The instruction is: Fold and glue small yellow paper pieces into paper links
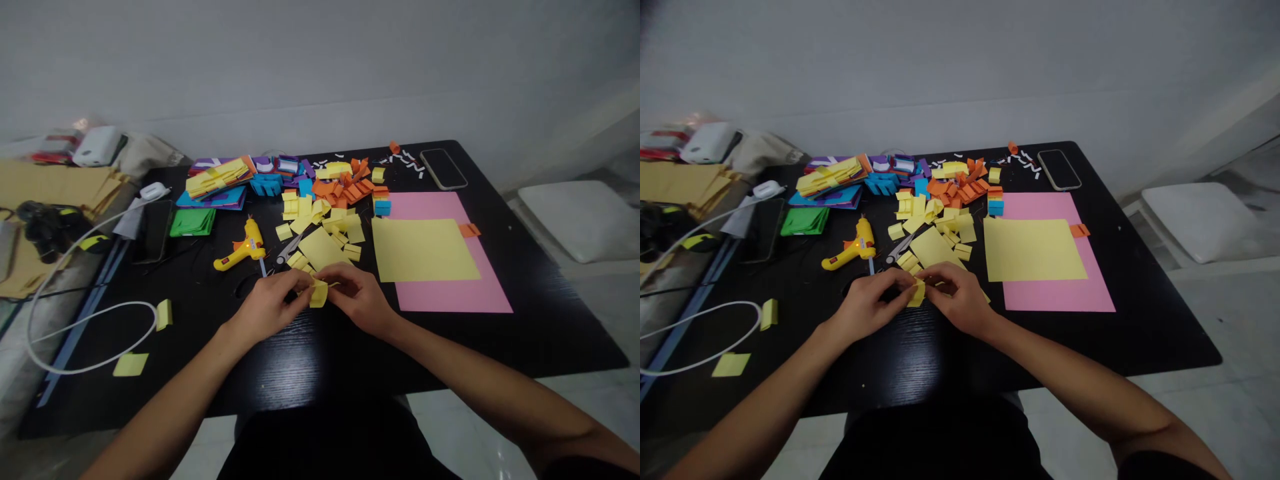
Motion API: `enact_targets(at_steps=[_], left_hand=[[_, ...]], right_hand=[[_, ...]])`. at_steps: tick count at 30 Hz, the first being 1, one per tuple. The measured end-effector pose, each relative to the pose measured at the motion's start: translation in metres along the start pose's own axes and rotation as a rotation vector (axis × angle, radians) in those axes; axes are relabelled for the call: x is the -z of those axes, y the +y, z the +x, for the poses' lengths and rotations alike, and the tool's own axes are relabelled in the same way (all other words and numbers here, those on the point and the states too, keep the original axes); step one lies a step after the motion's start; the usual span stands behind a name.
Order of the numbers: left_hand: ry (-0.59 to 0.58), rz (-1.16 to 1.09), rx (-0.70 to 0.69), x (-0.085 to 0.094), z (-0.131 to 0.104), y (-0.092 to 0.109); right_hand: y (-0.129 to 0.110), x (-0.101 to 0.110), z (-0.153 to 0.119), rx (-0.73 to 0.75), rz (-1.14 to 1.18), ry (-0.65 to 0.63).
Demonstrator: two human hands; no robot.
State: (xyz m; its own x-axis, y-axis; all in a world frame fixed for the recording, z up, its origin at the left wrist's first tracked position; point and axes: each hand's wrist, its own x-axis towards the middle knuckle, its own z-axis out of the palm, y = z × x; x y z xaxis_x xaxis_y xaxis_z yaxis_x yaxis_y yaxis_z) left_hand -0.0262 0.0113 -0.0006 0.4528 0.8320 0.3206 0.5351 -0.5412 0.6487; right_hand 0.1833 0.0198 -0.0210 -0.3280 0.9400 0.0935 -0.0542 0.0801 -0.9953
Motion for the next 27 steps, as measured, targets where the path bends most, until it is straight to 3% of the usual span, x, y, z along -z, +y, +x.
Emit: enact_targets(at_steps=[6, 14, 21, 27], left_hand=[[0.048, -0.009, -0.046, 0.001, 0.0, 0.0], [0.066, -0.131, 0.046, 0.002, 0.003, 0.004], [0.036, -0.18, 0.079, 0.006, 0.005, 0.005], [0.007, -0.161, 0.027, 0.007, 0.004, 0.003]], right_hand=[[-0.003, 0.001, 0.002, 0.007, 0.061, -0.013], [-0.01, 0.006, 0.005, -0.089, 0.109, -0.095], [-0.014, 0.008, 0.005, -0.171, 0.155, -0.106], [-0.011, 0.009, 0.006, -0.174, 0.156, -0.11]])
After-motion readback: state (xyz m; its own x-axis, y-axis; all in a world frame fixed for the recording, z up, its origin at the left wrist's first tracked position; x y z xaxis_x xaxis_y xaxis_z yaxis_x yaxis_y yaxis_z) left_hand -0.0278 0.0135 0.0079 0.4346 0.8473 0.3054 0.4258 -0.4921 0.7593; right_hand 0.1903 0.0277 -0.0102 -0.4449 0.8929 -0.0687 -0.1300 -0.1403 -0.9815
